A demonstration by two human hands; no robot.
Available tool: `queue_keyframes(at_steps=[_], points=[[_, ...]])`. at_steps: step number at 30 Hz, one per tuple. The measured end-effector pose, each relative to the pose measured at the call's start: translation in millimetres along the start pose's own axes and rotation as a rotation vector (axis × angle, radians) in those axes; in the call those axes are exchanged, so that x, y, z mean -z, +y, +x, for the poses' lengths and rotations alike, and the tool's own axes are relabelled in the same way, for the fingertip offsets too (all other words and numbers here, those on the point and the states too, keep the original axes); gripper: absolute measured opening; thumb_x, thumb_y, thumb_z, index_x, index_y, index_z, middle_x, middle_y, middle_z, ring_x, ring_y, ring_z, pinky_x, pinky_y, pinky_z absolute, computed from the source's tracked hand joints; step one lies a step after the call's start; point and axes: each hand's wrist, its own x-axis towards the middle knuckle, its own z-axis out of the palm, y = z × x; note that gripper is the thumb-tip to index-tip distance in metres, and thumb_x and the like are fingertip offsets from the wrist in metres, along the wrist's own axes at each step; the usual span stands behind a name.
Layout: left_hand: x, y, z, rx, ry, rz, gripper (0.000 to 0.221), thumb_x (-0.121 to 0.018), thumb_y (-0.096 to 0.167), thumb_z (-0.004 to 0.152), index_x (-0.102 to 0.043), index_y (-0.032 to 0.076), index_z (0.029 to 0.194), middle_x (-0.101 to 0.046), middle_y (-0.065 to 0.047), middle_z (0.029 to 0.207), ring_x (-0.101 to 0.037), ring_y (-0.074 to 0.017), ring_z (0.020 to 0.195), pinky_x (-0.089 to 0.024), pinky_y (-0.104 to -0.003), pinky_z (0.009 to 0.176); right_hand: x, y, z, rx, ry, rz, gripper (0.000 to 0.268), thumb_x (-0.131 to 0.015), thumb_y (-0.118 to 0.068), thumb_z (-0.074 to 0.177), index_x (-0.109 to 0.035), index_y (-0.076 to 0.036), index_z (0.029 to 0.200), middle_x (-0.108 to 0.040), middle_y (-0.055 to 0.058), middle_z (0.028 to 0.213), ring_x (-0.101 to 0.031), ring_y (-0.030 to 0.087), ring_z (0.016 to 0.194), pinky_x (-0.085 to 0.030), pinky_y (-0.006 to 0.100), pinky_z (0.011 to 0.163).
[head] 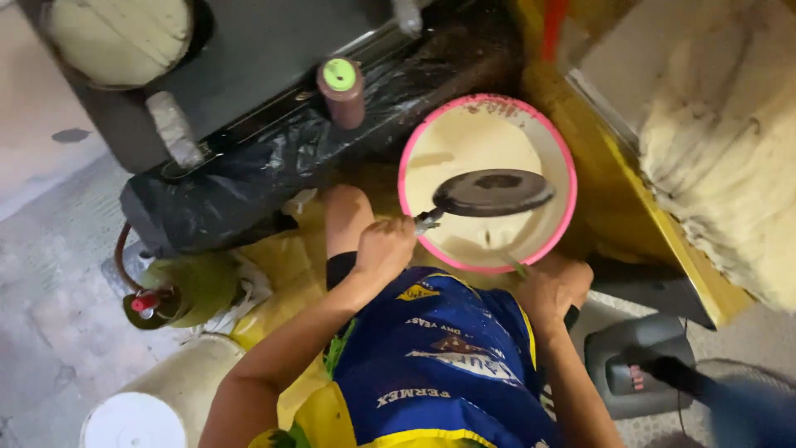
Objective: Dipping a small pan into batter, cooking thin crepes on a gas stove, and stacking them.
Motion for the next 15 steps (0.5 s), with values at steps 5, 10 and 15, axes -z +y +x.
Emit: queue_keyframes(at_steps=[5, 10, 15], points=[[-17.9, 5.0, 6.7, 0.099, -0.058, -0.167, 0.015, -0.059, 0.015, 0.082, -0.069, 0.007, 0.089, -0.062, -0.004, 0.066, -0.066, -0.0251, 0.057, -0.05, -0.039, 0.049, -116.0, 22.9, 42.8, 0.081, 0.404, -0.383, 0.042, -0.053, -0.07, 0.091, -0.072, -0.033, 0.087, -0.067, -0.009, 0.081, -0.06, 0.032, 0.096, -0.038, 0.04, 0.063], [-20.8, 0.9, 4.9, 0.221, -0.177, -0.297, 0.004, -0.064, 0.012, 0.078, -0.067, 0.011, 0.081, -0.067, -0.008, 0.067, -0.066, -0.0276, 0.054, -0.047, -0.041, 0.042, 70.2, -52.7, 7.4, 0.266, 0.204, -0.13, 0.031, -0.05, -0.061, 0.097, -0.068, -0.037, 0.086, -0.064, -0.001, 0.087, -0.064, 0.033, 0.08, -0.049, 0.045, 0.07], [-53.2, 21.3, -14.5, 0.236, 0.082, -0.407, 0.017, -0.059, 0.013, 0.089, -0.063, 0.011, 0.072, -0.055, -0.003, 0.06, -0.057, -0.0267, 0.052, -0.046, -0.036, 0.051, 61.1, -196.9, 42.9, 0.778, 0.105, 0.73, 0.017, -0.074, -0.043, 0.09, -0.083, -0.031, 0.099, -0.078, -0.008, 0.083, -0.077, 0.017, 0.083, -0.061, 0.029, 0.071]])
